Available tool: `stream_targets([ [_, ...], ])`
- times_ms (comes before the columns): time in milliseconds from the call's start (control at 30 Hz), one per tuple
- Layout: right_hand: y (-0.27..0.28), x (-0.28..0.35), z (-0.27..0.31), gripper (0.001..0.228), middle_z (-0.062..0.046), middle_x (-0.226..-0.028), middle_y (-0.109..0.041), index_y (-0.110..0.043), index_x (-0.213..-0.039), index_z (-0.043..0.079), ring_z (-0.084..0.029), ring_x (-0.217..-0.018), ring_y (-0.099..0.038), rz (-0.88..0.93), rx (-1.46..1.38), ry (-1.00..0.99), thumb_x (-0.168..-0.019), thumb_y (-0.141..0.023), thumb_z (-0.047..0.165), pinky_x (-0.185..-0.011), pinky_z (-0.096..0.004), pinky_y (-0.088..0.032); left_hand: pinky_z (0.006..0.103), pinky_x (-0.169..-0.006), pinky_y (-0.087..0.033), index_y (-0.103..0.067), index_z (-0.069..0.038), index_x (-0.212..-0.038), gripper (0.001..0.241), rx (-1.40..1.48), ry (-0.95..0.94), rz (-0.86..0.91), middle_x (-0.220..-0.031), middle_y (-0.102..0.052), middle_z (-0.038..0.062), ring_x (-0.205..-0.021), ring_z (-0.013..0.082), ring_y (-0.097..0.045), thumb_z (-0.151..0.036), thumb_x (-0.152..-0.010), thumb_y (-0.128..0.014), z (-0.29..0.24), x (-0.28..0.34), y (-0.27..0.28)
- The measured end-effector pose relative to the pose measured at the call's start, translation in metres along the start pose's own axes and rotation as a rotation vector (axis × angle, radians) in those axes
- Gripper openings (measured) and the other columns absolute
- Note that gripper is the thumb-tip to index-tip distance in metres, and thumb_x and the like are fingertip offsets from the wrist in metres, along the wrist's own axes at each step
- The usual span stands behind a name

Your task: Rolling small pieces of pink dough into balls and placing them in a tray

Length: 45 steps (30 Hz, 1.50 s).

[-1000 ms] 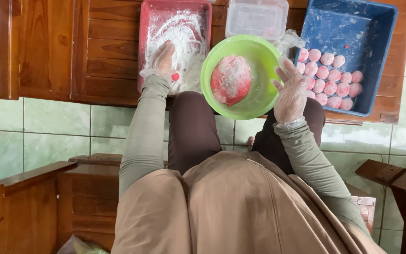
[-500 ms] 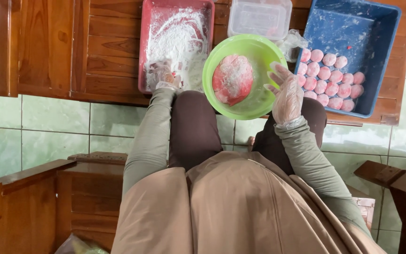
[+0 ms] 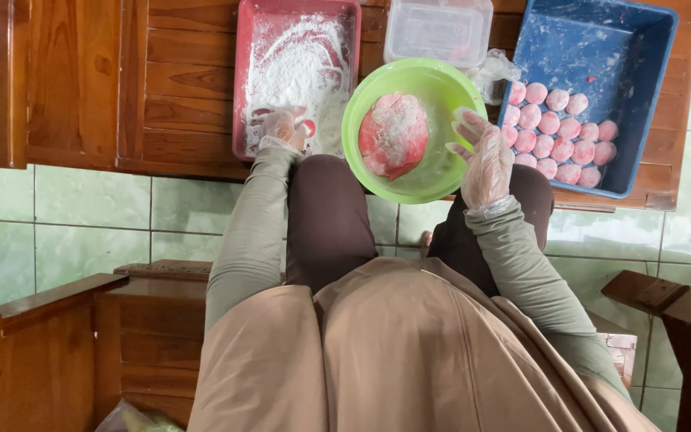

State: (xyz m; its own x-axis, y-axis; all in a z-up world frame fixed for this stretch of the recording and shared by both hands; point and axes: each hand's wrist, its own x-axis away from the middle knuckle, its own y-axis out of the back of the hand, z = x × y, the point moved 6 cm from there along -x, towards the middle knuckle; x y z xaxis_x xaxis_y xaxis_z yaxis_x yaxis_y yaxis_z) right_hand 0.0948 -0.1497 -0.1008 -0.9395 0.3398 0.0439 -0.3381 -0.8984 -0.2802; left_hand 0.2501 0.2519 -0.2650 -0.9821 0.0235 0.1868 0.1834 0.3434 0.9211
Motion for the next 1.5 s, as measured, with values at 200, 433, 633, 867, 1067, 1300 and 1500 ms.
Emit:
stream_targets([
  [200, -0.007, 0.003, 0.006, 0.053, -0.016, -0.140, -0.064, -0.063, -0.134, 0.005, -0.031, -0.127, -0.064, 0.037, 0.019, 0.009, -0.108, -0.048, 0.049, -0.091, -0.043, -0.060, 0.0591, -0.107, -0.049, -0.063, -0.030, -0.133, 0.057, -0.132, -0.194, 0.391, -0.143, -0.049, 0.016, -0.131, 0.0423, -0.056, -0.050, -0.081, -0.076, -0.030, 0.015, 0.004],
  [433, -0.006, 0.002, 0.004, 0.044, -0.012, -0.134, -0.068, -0.066, -0.132, 0.007, -0.026, -0.123, -0.066, 0.029, 0.054, 0.006, -0.107, -0.055, 0.042, -0.090, -0.039, -0.061, 0.0538, -0.079, -0.058, -0.075, -0.015, -0.092, 0.044, -0.072, -0.104, 0.137, -0.096, -0.075, 0.015, -0.103, 0.0379, -0.072, -0.053, -0.091, -0.054, -0.050, 0.034, 0.053],
  [633, -0.011, 0.004, 0.010, 0.042, -0.012, -0.131, -0.069, -0.067, -0.131, 0.007, -0.024, -0.122, -0.067, 0.042, 0.062, -0.007, -0.105, -0.060, 0.039, -0.092, -0.037, -0.061, 0.0525, -0.073, -0.061, -0.075, -0.019, -0.103, 0.034, -0.236, -0.026, 0.075, -0.103, -0.072, 0.011, -0.096, 0.0343, -0.073, -0.043, -0.097, -0.053, -0.024, 0.010, 0.027],
  [867, -0.011, 0.004, 0.010, 0.038, -0.012, -0.130, -0.069, -0.067, -0.130, 0.006, -0.024, -0.122, -0.067, 0.036, 0.054, -0.021, -0.105, -0.062, 0.034, -0.092, -0.036, -0.060, 0.0576, -0.089, -0.058, -0.064, -0.011, -0.127, 0.055, -0.174, -0.175, 0.207, -0.121, -0.058, 0.019, -0.117, 0.0416, -0.063, -0.047, -0.087, -0.074, -0.038, 0.026, 0.032],
  [1067, -0.010, 0.005, 0.009, 0.038, -0.012, -0.130, -0.069, -0.067, -0.130, 0.005, -0.021, -0.120, -0.068, 0.030, 0.052, -0.028, -0.103, -0.065, 0.031, -0.092, -0.033, -0.061, 0.0482, -0.103, -0.048, -0.062, -0.017, -0.118, 0.043, 0.412, 0.315, 0.072, -0.118, -0.067, 0.013, -0.123, 0.0346, -0.061, -0.051, -0.094, -0.049, -0.041, 0.039, 0.043],
  [1300, -0.009, 0.005, 0.005, 0.037, -0.012, -0.132, -0.068, -0.068, -0.129, 0.004, -0.022, -0.119, -0.069, 0.032, 0.023, -0.039, -0.103, -0.067, 0.031, -0.091, -0.033, -0.062, 0.0425, -0.113, -0.042, -0.067, -0.010, -0.116, 0.045, 0.498, 0.257, 0.047, -0.129, -0.066, 0.018, -0.133, 0.0345, -0.053, -0.047, -0.098, -0.048, -0.039, 0.048, 0.056],
  [1500, -0.010, 0.005, 0.007, 0.038, -0.012, -0.131, -0.069, -0.068, -0.128, 0.004, -0.022, -0.118, -0.069, 0.020, 0.001, -0.048, -0.101, -0.070, 0.031, -0.090, -0.032, -0.062, 0.0521, -0.105, -0.049, -0.066, -0.006, -0.115, 0.032, 0.164, -0.092, 0.150, -0.122, -0.065, 0.026, -0.122, 0.0447, -0.059, -0.025, -0.089, -0.066, -0.073, 0.054, 0.112],
])
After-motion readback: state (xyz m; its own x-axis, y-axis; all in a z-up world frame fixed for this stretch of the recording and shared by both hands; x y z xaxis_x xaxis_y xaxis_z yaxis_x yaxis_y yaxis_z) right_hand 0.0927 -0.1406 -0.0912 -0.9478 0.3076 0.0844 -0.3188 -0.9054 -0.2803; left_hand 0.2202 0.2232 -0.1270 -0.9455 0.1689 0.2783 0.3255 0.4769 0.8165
